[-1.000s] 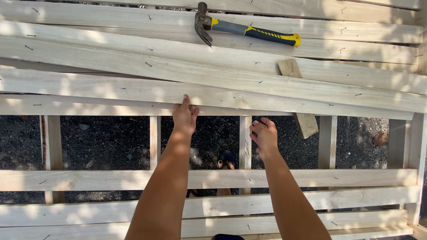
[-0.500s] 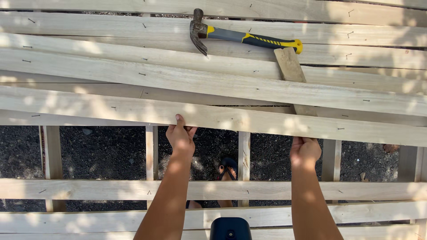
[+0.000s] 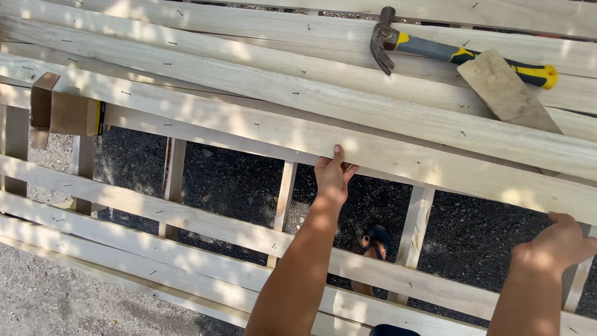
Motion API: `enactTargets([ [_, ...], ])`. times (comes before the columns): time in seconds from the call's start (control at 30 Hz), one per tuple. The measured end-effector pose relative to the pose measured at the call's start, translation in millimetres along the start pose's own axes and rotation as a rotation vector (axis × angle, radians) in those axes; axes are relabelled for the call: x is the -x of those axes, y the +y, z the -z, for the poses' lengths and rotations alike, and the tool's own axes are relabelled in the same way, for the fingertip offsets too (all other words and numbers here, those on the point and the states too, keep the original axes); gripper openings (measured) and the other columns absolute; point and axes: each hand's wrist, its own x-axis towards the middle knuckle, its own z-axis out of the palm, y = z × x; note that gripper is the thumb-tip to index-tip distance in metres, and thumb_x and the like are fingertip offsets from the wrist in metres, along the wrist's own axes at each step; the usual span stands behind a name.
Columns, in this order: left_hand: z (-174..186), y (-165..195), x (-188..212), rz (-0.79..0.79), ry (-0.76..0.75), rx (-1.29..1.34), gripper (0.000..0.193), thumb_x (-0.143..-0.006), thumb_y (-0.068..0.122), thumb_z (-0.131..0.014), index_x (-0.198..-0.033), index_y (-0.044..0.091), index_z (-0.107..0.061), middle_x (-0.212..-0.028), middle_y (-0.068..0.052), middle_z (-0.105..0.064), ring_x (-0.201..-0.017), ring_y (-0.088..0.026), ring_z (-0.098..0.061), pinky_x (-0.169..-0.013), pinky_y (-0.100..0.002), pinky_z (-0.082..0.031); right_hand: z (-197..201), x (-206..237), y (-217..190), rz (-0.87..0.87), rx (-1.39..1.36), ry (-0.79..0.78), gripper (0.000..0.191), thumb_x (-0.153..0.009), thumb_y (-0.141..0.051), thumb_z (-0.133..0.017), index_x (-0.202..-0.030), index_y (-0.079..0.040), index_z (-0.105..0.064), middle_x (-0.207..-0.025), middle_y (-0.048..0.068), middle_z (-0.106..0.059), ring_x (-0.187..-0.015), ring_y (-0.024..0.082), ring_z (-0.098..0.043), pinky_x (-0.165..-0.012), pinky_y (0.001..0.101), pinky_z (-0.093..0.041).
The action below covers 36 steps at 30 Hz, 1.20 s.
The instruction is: The person works on a wooden bed frame lying on the ground, pressing and aligning the slats by hand, picking up nails from a cardboard box, and hammering nails into the slats with a hammer. They use a small wood block to hold or position slats while hammering.
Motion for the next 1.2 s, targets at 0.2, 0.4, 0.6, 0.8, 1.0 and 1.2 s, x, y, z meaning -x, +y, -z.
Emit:
enactTargets([
  [0.2, 7, -1, 4, 0.044, 0.028, -0.050, 0.026, -0.100, 0.023, -0.064, -0.114, 0.001, -0.060, -0.106, -0.012, -0.071, -0.093, -0.022, -0.074, -0.085, -0.041, -0.066, -106, 80, 1, 1.189, 1.409, -0.640, 0.132, -0.041, -0.061, -0.091, -0.150, -0.005, -0.044, -0.138, 0.018, -0.053, -0.133, 0.036, -0.042, -0.111, 0.0670, -0.029],
  [0.4, 9, 15, 32, 0.028, -0.006, -0.254, 0.021, -0.101, 0.020, -0.069, -0.108, 0.000, -0.065, -0.097, -0.011, -0.069, -0.080, -0.017, -0.067, -0.075, -0.036, -0.063, -164, 87, 13, 1.024, 1.631, -0.853, 0.081, -0.050, -0.046, -0.092, -0.122, -0.016, -0.070, -0.122, 0.004, -0.064, -0.115, 0.025, -0.064, -0.096, 0.0384, -0.059],
  [0.6, -9, 31, 61, -0.029, -0.030, -0.167, 0.020, -0.099, 0.018, -0.067, -0.110, 0.001, -0.065, -0.099, -0.007, -0.069, -0.086, -0.016, -0.068, -0.077, -0.035, -0.062, -143, 95, 13, 1.043, 1.450, -0.768, 0.082, -0.047, -0.043, -0.092, -0.123, -0.016, -0.071, -0.113, 0.006, -0.072, -0.104, 0.028, -0.069, -0.082, 0.0422, -0.059],
  [0.8, -3, 22, 106, -0.076, -0.052, -0.132, 0.018, -0.100, 0.016, -0.067, -0.109, 0.000, -0.064, -0.101, -0.008, -0.071, -0.090, -0.017, -0.070, -0.082, -0.036, -0.065, -109, 96, 20, 1.080, 1.278, -0.809, 0.081, -0.050, -0.037, -0.090, -0.126, -0.016, -0.070, -0.108, 0.006, -0.074, -0.094, 0.026, -0.072, -0.080, 0.0378, -0.058],
  [1.0, 30, -4, 159, -0.018, -0.020, -0.071, 0.017, -0.100, 0.016, -0.068, -0.108, 0.002, -0.068, -0.101, -0.007, -0.072, -0.091, -0.014, -0.071, -0.084, -0.035, -0.064, -69, 110, 29, 1.016, 1.222, -0.927, 0.082, -0.043, -0.029, -0.091, -0.121, -0.016, -0.071, -0.092, 0.004, -0.071, -0.080, 0.025, -0.069, -0.071, 0.0367, -0.056],
  [1.2, 56, -39, 184, 0.040, 0.021, -0.026, 0.014, -0.100, 0.015, -0.067, -0.108, 0.004, -0.070, -0.102, -0.006, -0.074, -0.091, -0.014, -0.072, -0.084, -0.035, -0.064, -39, 112, 30, 1.115, 1.231, -0.974, 0.075, -0.044, -0.033, -0.095, -0.113, -0.016, -0.074, -0.079, 0.005, -0.065, -0.067, 0.024, -0.064, -0.063, 0.0386, -0.054],
])
